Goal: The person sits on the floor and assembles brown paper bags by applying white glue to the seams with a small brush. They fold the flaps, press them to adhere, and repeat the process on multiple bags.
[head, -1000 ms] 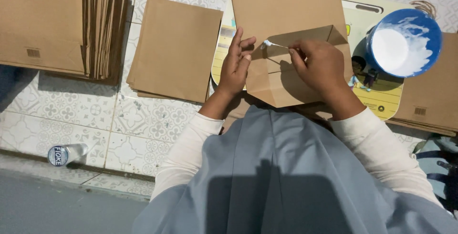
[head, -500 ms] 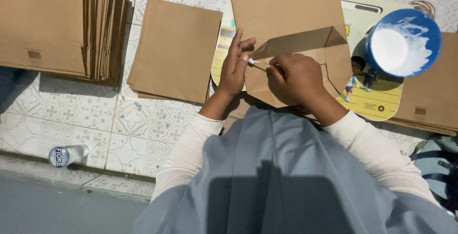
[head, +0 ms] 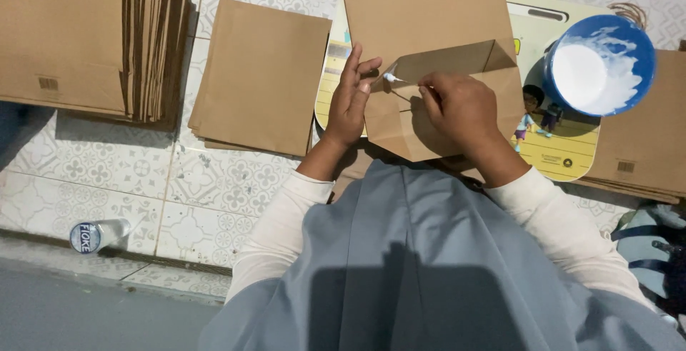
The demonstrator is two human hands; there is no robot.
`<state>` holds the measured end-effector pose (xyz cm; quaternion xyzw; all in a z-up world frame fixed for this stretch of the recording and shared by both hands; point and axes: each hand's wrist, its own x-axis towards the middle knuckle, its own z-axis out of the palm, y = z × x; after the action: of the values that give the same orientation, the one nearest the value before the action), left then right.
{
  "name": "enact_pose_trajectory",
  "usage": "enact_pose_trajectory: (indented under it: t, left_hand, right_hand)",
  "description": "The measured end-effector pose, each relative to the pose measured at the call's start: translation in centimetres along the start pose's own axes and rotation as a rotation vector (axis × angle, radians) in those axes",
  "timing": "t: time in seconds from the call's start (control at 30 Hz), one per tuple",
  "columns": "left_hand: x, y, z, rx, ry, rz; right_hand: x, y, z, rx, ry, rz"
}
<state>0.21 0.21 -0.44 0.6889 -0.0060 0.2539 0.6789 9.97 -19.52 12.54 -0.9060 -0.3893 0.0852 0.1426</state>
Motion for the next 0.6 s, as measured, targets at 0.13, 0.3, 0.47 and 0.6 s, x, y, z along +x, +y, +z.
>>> enact_pose_trajectory:
  t: [0.13, 0.3, 0.47, 0.6]
  left_hand:
    - [-0.1, 0.0, 0.1, -0.028, -0.007, -0.018]
    - [0.0, 0.0, -0.1, 0.002, -0.016, -0.022]
    - [-0.1, 0.0, -0.1, -0.018, -0.006, -0.023]
    - [0.0, 0.4, 0.1, -0.005, 0.003, -0.017]
  right_hand:
    - [-0.6, -2.9, -1.1, 0.036, -0.01, -0.054]
    - [-0.5, -4.2, -1.2, 0.039, -0.031, -0.076]
    - [-0.8, -2.7, -1.6, 0.029, -0.033, -0.017]
    - [-0.9, -0.5, -1.2, 0.021, -0.028, 0.045]
